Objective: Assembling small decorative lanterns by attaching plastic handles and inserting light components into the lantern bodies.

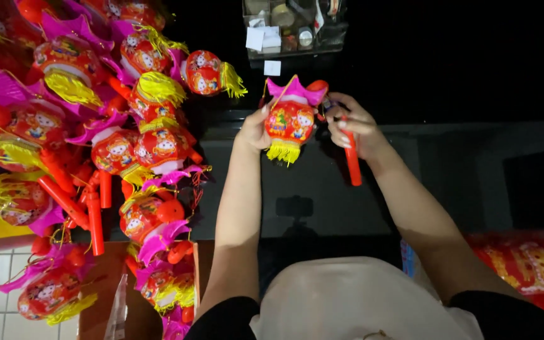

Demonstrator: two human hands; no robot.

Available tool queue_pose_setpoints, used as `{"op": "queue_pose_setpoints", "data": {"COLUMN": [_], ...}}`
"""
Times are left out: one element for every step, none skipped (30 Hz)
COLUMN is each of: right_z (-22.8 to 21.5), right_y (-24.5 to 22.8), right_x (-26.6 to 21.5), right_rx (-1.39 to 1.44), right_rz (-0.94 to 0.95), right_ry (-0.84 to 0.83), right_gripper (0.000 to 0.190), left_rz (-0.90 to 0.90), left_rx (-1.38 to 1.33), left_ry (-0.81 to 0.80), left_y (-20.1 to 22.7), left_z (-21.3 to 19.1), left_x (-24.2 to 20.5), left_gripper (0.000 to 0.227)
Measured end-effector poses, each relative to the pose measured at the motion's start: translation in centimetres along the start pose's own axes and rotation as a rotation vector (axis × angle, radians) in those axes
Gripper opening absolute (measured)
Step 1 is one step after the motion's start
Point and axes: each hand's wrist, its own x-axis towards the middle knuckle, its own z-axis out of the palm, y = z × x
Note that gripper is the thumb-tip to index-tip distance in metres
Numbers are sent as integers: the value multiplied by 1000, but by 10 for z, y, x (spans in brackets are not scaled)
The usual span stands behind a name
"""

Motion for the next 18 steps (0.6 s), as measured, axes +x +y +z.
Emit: {"op": "queue_pose_setpoints", "data": {"right_z": [-2,-3,-4,-11,-18,-25,-7,12,31,40,49,57,48,37,26,21,15,10], "right_y": [-2,-3,-4,-3,-2,-1,-10,-16,-22,-23,-25,-28,-22,-18,-14,-12,-10,-6], "right_x": [4,3,2,-3,-7,-11,-11,-13,-16,-19,-23,-22,-28,-32,-35,-37,-38,-42], "right_rx": [-2,-20,-38,-40,-91,-141,-141,-205,-269,-266,-256,-247,-245,-296,-347,-353,-395,-433], "right_rz": [-1,-29,-56,-55,13,83,84,137,191,189,177,159,151,186,221,209,192,180], "right_ry": [-1,33,66,71,186,296,297,305,313,314,281,245,244,229,214,211,228,250], "right_gripper": [66,75,83,83,79,76,76,55,37,37,39,42,42,44,50,50,42,35], "left_rz": [1,-1,-3,-6,-7,-4,-4,-4,-4,-7,-9,-9,-11,-11,-10,-8,-4,-3], "left_rx": [0,4,9,4,11,20,18,25,32,33,46,63,71,90,109,117,135,150], "left_ry": [-2,-2,-1,-2,-5,-6,-5,-1,2,3,2,-3,-6,-19,-33,-44,-57,-64], "left_y": [4,4,3,4,6,8,10,11,11,5,0,-2,-10,-17,-23,-24,-25,-29], "left_z": [-3,-5,-7,-10,-13,-14,-17,-20,-23,-24,-25,-25,-25,-25,-26,-27,-29,-32], "left_x": [1,-1,-4,-4,-4,-5,-5,-9,-13,-18,-23,-24,-33,-37,-41,-38,-35,-36], "left_gripper": [62,62,62,62,62,62,62,63,63,63,64,65,65,67,68,68,70,72]}}
